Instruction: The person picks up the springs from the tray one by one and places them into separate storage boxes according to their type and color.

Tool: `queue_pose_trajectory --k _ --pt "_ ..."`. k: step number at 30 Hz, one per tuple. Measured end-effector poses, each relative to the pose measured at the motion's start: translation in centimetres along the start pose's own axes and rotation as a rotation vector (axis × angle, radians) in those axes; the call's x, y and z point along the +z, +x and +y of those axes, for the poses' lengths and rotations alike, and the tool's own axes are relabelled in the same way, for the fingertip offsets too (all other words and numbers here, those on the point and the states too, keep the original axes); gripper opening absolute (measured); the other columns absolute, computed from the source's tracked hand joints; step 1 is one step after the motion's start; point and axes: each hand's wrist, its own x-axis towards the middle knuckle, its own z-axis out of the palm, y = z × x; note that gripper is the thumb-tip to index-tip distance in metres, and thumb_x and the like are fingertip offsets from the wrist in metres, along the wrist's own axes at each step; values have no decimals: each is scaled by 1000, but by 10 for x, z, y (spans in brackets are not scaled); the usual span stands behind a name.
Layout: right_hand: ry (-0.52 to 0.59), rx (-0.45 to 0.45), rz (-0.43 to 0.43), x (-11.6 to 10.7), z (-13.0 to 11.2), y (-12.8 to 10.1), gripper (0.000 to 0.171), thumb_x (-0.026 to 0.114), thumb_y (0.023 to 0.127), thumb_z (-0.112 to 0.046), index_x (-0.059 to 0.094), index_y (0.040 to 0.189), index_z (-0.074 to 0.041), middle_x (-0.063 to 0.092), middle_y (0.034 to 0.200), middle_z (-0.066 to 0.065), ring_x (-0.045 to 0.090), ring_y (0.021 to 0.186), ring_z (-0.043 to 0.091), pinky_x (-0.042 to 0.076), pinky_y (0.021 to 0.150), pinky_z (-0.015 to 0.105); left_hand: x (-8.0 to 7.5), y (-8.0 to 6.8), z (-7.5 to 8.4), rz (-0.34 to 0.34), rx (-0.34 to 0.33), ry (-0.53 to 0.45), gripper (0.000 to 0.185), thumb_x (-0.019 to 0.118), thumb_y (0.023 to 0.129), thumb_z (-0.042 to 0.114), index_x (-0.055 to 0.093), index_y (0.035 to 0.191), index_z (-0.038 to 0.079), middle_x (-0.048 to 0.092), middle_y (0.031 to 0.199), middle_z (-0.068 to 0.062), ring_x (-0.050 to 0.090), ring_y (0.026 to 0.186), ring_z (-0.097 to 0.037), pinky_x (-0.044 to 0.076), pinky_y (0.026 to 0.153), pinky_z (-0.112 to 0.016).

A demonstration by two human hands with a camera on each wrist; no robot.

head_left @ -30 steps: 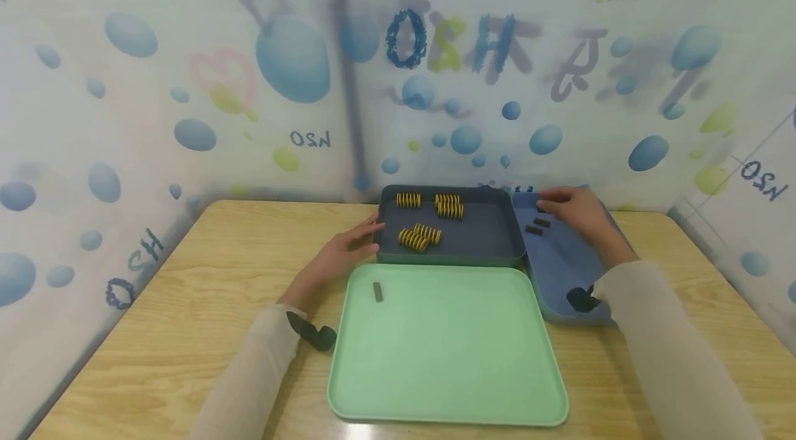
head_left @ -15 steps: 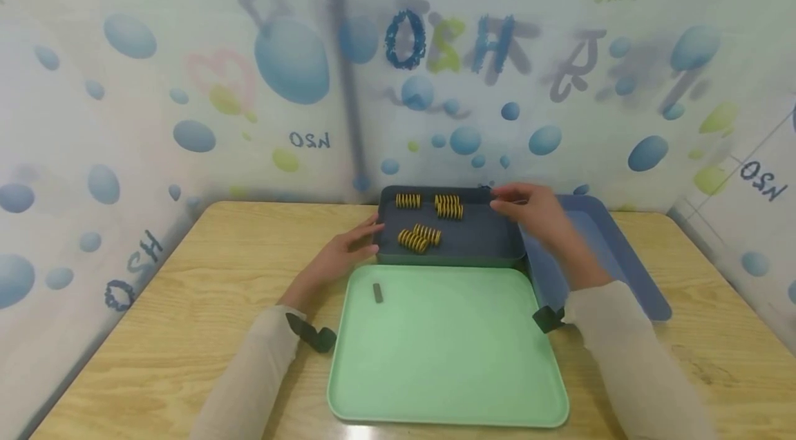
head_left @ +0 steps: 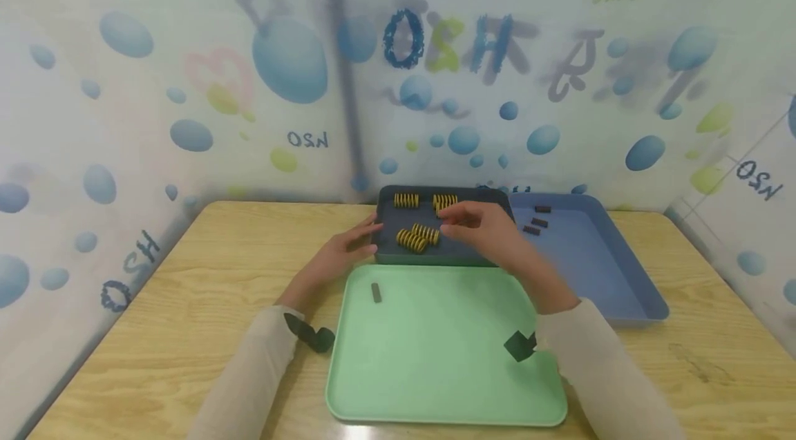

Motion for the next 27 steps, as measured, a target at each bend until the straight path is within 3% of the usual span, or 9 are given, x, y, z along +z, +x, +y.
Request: queue_pose_trajectory --k 6,12,18,24,27 --pt "35 -22 -22 23 -8 -4 29 68 90 -18 66 118 -12 65 106 3 62 93 21 52 79 41 1 0 -4 0 -11 -7 52 59 96 33 45 144 18 20 158 4 17 143 -22 13 113 -51" --pt "32 -93 -37 45 -9 -7 27 70 89 -17 68 115 -12 67 102 1 63 88 17 53 76 40 0 0 -2 10 -18 2 53 58 95 37 46 144 19 21 157 6 19 142 -21 14 113 -51" --pt "-13 -140 -69 69 -10 -6 25 71 88 -19 69 113 -15 67 97 -4 61 86 12 51 76 32 0 0 -3 15 -8 8 51 58 96 33 46 143 18 22 157 5 20 142 -22 16 112 -52" --pt "-13 -119 -68 87 -10 -6 23 72 87 -19 70 110 -14 67 95 -3 61 83 12 52 70 30 1 1 -4 20 2 -7 49 59 97 25 46 143 13 22 157 0 20 142 -25 16 112 -54" --pt "-13 -108 -63 95 -7 -5 23 72 87 -19 70 109 -12 67 94 -4 60 81 13 51 69 29 0 -1 5 12 6 -15 49 58 97 20 45 143 8 20 157 -4 18 142 -27 15 112 -54"
